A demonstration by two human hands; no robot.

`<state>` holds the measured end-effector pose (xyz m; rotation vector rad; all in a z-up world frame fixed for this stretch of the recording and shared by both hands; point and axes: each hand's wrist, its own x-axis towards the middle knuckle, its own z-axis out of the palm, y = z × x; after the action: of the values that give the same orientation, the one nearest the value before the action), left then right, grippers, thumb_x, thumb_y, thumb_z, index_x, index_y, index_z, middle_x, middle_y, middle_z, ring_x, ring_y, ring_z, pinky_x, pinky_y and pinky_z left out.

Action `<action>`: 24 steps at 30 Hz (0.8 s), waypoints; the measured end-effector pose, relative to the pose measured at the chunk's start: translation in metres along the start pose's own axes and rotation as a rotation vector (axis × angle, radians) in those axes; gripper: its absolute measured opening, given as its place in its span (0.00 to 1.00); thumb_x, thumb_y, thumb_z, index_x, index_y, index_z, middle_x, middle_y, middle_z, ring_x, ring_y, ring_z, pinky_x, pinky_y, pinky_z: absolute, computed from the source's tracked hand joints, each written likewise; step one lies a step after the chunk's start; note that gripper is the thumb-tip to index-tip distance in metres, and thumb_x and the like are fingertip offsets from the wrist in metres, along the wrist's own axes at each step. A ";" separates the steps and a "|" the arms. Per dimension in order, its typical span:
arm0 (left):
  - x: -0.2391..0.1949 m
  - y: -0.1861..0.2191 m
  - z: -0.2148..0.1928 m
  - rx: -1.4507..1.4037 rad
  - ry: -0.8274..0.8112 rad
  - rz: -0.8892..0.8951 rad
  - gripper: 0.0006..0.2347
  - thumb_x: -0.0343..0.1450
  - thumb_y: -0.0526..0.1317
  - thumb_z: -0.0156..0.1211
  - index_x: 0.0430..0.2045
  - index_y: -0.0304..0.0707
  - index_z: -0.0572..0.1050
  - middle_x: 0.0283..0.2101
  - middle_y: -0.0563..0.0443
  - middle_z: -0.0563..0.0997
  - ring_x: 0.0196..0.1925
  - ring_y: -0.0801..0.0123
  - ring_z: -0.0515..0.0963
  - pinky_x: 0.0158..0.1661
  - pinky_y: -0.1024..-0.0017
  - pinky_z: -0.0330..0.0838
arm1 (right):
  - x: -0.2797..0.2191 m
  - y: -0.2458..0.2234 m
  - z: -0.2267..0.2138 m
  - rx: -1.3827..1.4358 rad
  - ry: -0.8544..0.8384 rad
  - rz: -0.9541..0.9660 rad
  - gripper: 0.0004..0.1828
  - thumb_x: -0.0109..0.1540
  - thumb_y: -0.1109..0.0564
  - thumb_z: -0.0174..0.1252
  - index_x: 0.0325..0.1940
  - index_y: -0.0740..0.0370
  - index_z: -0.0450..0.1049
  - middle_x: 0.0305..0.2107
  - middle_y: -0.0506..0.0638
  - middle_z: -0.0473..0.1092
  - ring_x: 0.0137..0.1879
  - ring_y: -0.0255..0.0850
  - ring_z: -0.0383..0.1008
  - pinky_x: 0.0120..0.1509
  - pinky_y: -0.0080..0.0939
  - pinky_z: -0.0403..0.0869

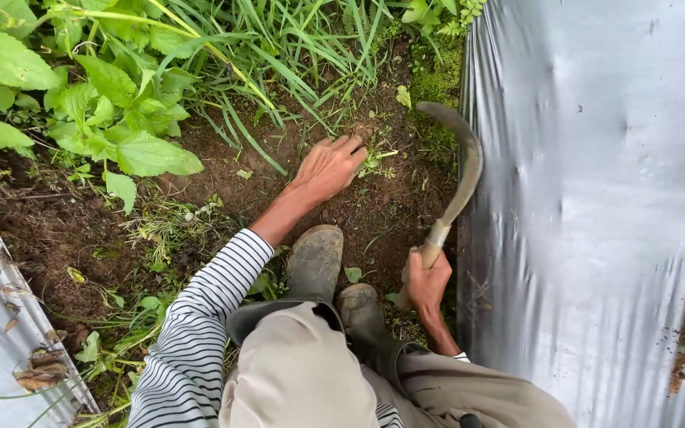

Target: The person uses a sickle to cut weeds at the base and pulls them out by hand, gathering the removed plants into a pile. The person works along a narrow strip of soil bordered by plastic sheeting, repeatedly cutting and clearing vegetation.

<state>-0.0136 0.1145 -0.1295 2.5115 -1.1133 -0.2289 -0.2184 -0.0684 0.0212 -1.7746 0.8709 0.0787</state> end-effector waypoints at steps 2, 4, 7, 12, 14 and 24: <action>-0.006 0.005 -0.004 0.041 -0.025 0.006 0.08 0.75 0.37 0.56 0.47 0.49 0.76 0.49 0.48 0.82 0.45 0.67 0.86 0.41 0.72 0.78 | 0.012 -0.004 -0.003 -0.019 0.152 -0.188 0.12 0.66 0.61 0.56 0.27 0.60 0.69 0.13 0.53 0.68 0.18 0.37 0.69 0.24 0.38 0.66; -0.008 0.005 0.016 0.049 -0.013 0.011 0.08 0.74 0.37 0.58 0.46 0.48 0.76 0.49 0.49 0.82 0.47 0.65 0.85 0.42 0.71 0.78 | 0.013 -0.005 0.005 -0.071 0.091 -0.159 0.10 0.64 0.61 0.57 0.28 0.61 0.69 0.14 0.54 0.68 0.20 0.39 0.68 0.26 0.43 0.67; -0.001 0.014 -0.014 0.031 0.012 -0.012 0.11 0.71 0.36 0.62 0.46 0.45 0.75 0.50 0.47 0.81 0.50 0.62 0.84 0.44 0.67 0.78 | -0.002 0.007 0.001 -0.176 -0.020 -0.085 0.08 0.62 0.60 0.59 0.30 0.65 0.70 0.17 0.58 0.68 0.23 0.44 0.67 0.29 0.50 0.68; 0.011 0.018 -0.016 -0.006 0.021 -0.089 0.20 0.68 0.35 0.65 0.55 0.41 0.69 0.52 0.43 0.79 0.52 0.59 0.83 0.49 0.62 0.79 | 0.002 -0.013 -0.003 -0.068 0.093 -0.184 0.11 0.65 0.61 0.58 0.27 0.61 0.69 0.14 0.53 0.65 0.21 0.37 0.64 0.28 0.41 0.65; 0.028 0.026 -0.031 0.030 0.004 -0.050 0.25 0.67 0.36 0.69 0.59 0.38 0.66 0.53 0.41 0.79 0.56 0.58 0.82 0.54 0.59 0.75 | 0.010 -0.028 0.006 -0.091 0.059 -0.155 0.11 0.63 0.61 0.57 0.26 0.61 0.68 0.14 0.52 0.67 0.22 0.38 0.66 0.29 0.44 0.68; 0.087 -0.008 -0.068 0.350 0.039 -0.028 0.23 0.75 0.39 0.62 0.67 0.41 0.66 0.69 0.42 0.65 0.67 0.57 0.70 0.65 0.57 0.63 | 0.020 -0.012 -0.006 -0.118 0.042 -0.251 0.07 0.65 0.62 0.56 0.31 0.64 0.72 0.14 0.57 0.67 0.20 0.41 0.68 0.27 0.46 0.67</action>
<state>0.0703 0.0743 -0.0701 2.8223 -1.1901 0.0107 -0.1988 -0.0819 0.0239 -1.9890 0.6783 -0.0719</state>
